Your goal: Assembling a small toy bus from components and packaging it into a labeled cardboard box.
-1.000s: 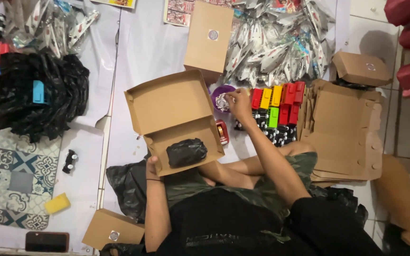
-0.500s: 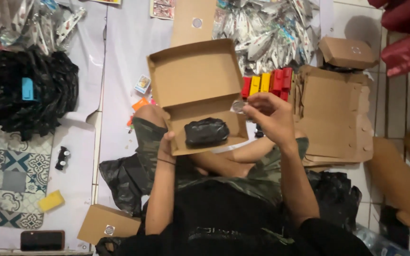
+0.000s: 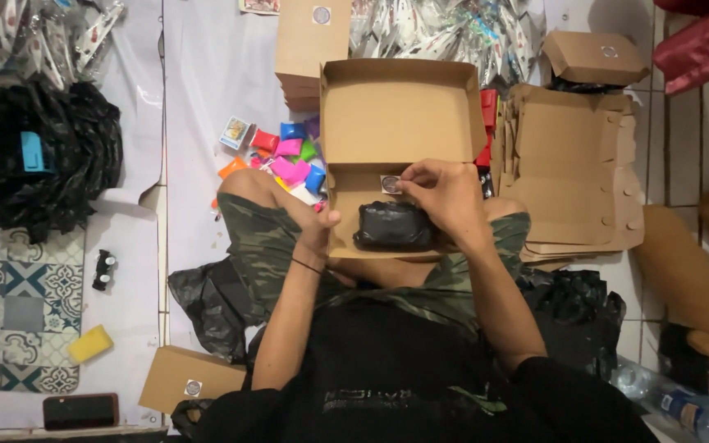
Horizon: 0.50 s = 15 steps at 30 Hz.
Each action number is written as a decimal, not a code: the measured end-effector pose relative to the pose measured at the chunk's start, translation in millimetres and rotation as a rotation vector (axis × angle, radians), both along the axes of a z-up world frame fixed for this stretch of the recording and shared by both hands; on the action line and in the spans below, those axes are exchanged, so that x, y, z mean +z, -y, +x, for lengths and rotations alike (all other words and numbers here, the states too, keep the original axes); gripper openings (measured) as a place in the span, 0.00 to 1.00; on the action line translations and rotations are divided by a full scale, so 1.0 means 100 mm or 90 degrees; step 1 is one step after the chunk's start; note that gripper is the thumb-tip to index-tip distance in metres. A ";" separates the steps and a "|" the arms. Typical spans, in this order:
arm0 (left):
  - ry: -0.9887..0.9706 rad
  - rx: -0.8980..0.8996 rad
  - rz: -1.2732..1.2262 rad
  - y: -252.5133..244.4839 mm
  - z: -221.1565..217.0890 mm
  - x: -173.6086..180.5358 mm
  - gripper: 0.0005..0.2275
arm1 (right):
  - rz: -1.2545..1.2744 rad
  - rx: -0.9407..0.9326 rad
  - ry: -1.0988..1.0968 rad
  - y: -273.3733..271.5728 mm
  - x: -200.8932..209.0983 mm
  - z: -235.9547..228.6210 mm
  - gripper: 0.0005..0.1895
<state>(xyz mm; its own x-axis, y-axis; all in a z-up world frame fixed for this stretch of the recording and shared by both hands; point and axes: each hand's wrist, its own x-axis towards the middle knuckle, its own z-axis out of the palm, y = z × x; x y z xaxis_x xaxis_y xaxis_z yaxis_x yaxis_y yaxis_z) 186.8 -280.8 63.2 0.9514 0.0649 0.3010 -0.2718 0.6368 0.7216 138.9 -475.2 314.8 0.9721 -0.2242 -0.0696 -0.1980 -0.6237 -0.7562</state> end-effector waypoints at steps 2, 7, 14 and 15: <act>-0.007 0.069 -0.045 0.19 -0.01 -0.12 0.71 | -0.077 -0.031 -0.054 0.00 -0.01 0.02 0.06; -0.194 -0.113 -0.077 -0.10 -0.13 -0.02 0.61 | -0.063 -0.042 -0.039 0.01 -0.04 0.02 0.06; -0.374 -0.362 -0.138 -0.19 -0.21 -0.08 0.46 | -0.055 -0.038 0.018 0.03 -0.08 0.01 0.07; -0.374 -0.361 -0.138 -0.20 -0.21 -0.13 0.46 | -0.055 -0.037 0.018 0.04 -0.05 -0.02 0.07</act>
